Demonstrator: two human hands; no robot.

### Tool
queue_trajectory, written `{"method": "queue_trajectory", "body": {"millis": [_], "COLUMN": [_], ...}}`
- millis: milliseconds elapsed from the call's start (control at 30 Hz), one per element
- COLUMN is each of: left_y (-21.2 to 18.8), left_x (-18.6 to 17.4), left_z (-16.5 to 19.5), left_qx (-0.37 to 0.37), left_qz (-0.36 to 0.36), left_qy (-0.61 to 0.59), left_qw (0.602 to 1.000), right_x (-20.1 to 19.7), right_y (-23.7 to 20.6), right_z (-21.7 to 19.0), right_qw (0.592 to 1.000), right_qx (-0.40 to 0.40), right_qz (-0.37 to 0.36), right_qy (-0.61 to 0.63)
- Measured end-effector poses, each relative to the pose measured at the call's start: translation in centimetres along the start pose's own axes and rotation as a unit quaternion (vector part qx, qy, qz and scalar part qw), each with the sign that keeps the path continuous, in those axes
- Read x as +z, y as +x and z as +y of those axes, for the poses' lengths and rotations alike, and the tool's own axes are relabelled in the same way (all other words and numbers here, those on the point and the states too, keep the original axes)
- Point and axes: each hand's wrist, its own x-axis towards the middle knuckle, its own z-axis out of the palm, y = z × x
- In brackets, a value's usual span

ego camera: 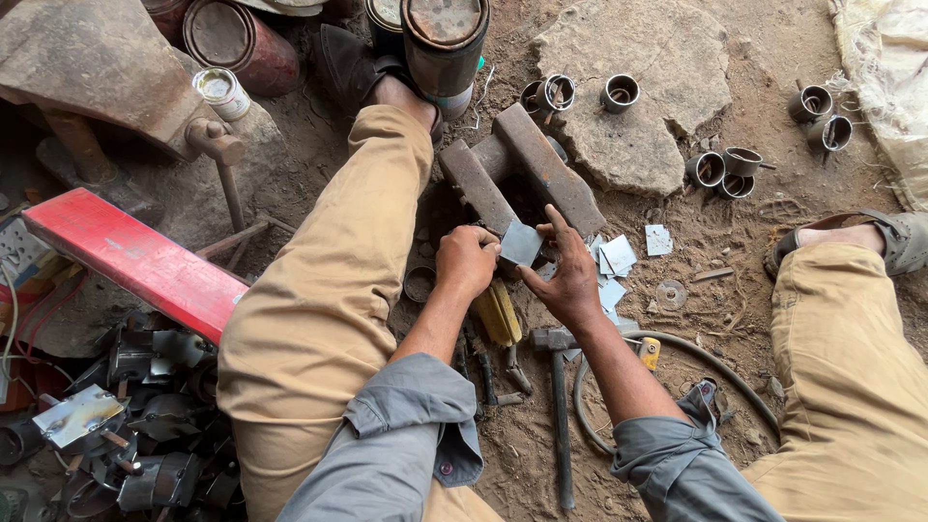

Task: The person sits on the ground and uses a welding torch to join small metal pieces. They hold the metal with pliers, weld the joints, and then use a hammer to tap the welded parts. The person repeats this process with multiple small metal pieces.

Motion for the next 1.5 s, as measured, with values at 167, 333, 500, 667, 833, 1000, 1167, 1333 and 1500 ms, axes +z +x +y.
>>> {"method": "queue_trajectory", "body": {"millis": [167,333,500,667,833,1000,1167,1333,1500], "left_y": [0.1,0.3,0.6,0.7,0.8,0.7,0.6,0.6,0.5], "left_x": [0.1,0.3,0.5,0.6,0.7,0.6,0.6,0.5,0.4], "left_z": [-0.2,-0.5,-0.9,-1.0,-1.0,-1.0,-0.9,-0.9,-0.7], "left_qx": [0.015,0.022,0.026,0.024,0.016,0.019,0.020,0.025,0.017], "left_qz": [0.007,0.010,0.012,0.009,0.003,0.009,0.010,0.013,0.009], "left_qy": [0.003,0.005,0.017,0.020,0.025,0.036,0.037,0.037,0.035], "left_qw": [1.000,1.000,0.999,0.999,1.000,0.999,0.999,0.999,0.999], "right_x": [0.0,0.1,0.2,0.3,0.4,0.4,0.4,0.4,0.4], "right_y": [0.0,0.0,-0.1,-0.1,-0.1,-0.2,-0.3,-0.2,-0.3], "right_z": [0.1,0.3,0.6,0.7,0.8,0.9,1.1,1.2,1.2], "right_qw": [1.000,1.000,1.000,1.000,1.000,1.000,1.000,1.000,1.000], "right_qx": [-0.005,0.000,-0.003,0.002,0.001,-0.005,-0.004,-0.008,-0.004], "right_qz": [0.001,-0.002,0.001,-0.003,-0.004,0.000,-0.003,0.002,-0.001], "right_qy": [0.007,0.004,0.007,0.006,0.007,0.011,0.013,0.028,0.024]}}
